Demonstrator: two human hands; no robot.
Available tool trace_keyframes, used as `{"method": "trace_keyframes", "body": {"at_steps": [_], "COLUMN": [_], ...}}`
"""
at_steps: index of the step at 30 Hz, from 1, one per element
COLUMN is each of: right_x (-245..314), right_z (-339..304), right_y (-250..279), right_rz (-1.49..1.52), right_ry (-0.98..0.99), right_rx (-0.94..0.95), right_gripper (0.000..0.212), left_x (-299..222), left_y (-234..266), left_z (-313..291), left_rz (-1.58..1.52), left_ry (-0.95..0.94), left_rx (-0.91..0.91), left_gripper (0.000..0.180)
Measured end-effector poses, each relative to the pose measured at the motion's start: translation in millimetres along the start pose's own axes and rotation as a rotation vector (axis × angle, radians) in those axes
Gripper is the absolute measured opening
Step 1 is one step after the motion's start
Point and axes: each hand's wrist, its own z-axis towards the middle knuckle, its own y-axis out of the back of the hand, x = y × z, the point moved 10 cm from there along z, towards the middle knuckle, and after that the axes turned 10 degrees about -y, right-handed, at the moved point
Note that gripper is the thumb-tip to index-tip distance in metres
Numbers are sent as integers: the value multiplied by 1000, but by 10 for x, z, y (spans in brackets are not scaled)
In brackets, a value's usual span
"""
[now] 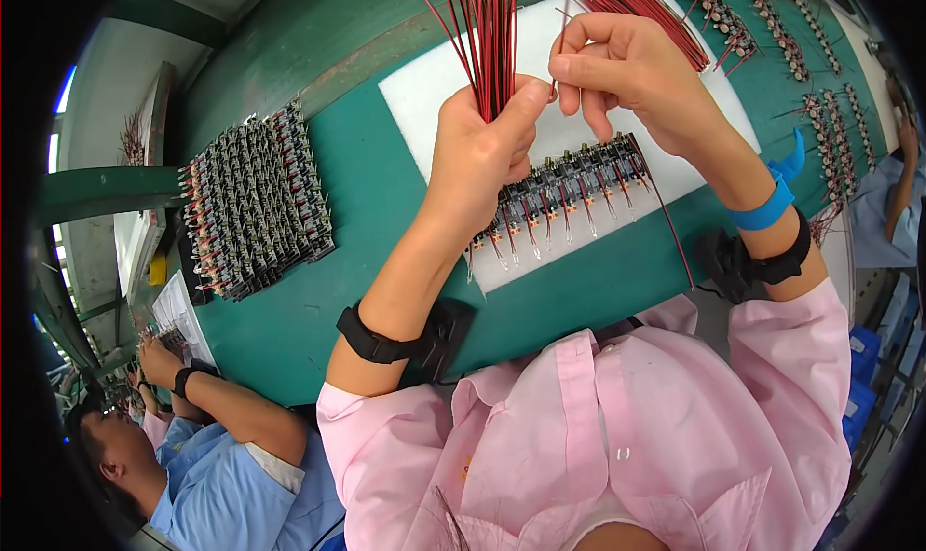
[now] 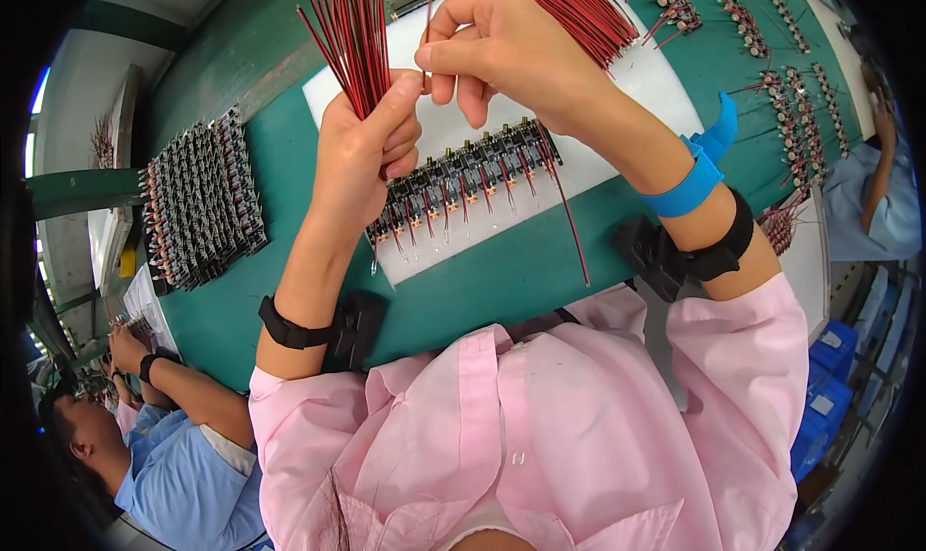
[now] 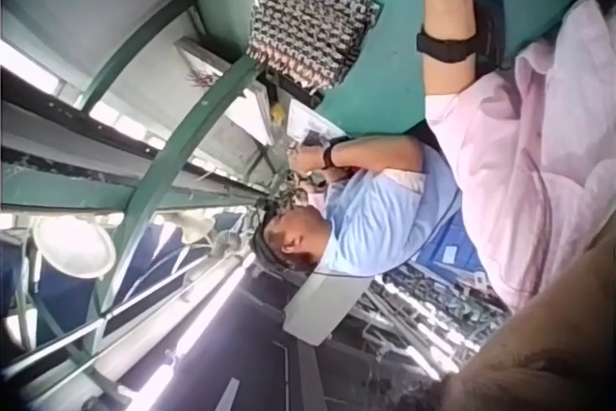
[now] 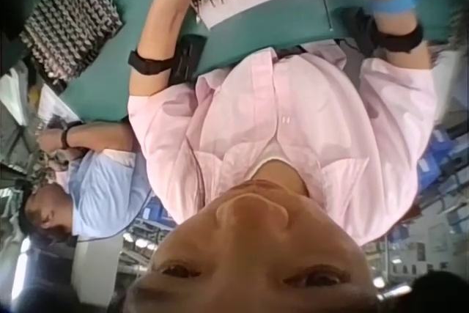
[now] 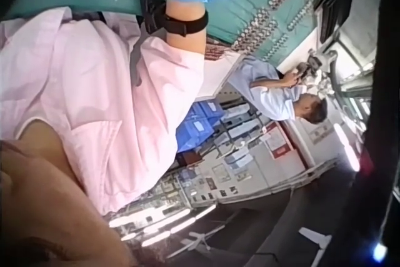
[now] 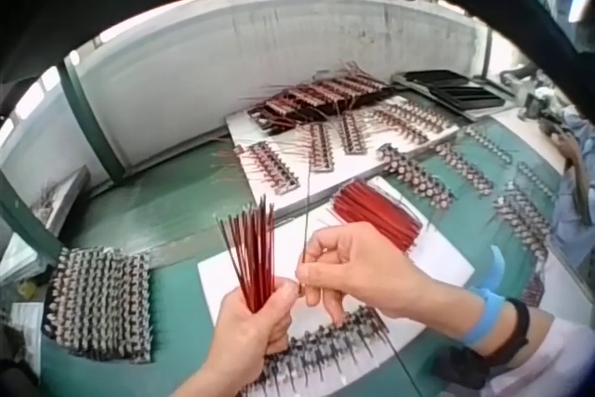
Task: Assembling wiring harnesses by inserting red wires into specific slots on connectors on an assembly line.
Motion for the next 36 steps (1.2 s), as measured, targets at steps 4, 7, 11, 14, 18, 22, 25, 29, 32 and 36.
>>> {"method": "trace_keyframes", "body": {"at_steps": [4, 7, 11, 14, 18, 22, 25, 29, 32, 36], "right_x": [64, 76, 71, 74, 79, 79, 91, 56, 76, 95], "right_z": [-8, -18, -21, -31, -37, -45, -51, -54, -84, -160], "right_y": [13, 21, 0, -1, -8, -11, -18, -5, -6, 29], "right_rz": [-118, -154, -153, -148, -159, -183, -216, -210, -255, -338], "right_ry": [78, 59, 53, 55, 52, 54, 77, 54, 80, 59], "right_rx": [-22, -30, -23, -18, -14, -17, -20, -14, 25, -54], "right_gripper": [15, 15, 15, 16, 17, 18, 18, 20, 18, 16], "left_x": [-48, -118, -216, -246, -254, -283, -301, -301, -323, -386], "left_y": [-38, -33, -47, -59, -63, -68, -60, -61, -97, -157], "left_z": [-1, -14, -15, -25, -29, -46, -54, -53, -51, -74], "left_rz": [-47, 80, 212, 217, 254, 312, 343, 384, 419, 510], "left_ry": [-39, -74, -199, -213, -219, -240, -258, -290, -327, -369], "left_rx": [23, 22, 51, 35, 40, 12, 1, 27, 53, 72], "left_gripper": [18, 16, 15, 15, 14, 14, 13, 12, 12, 12]}}
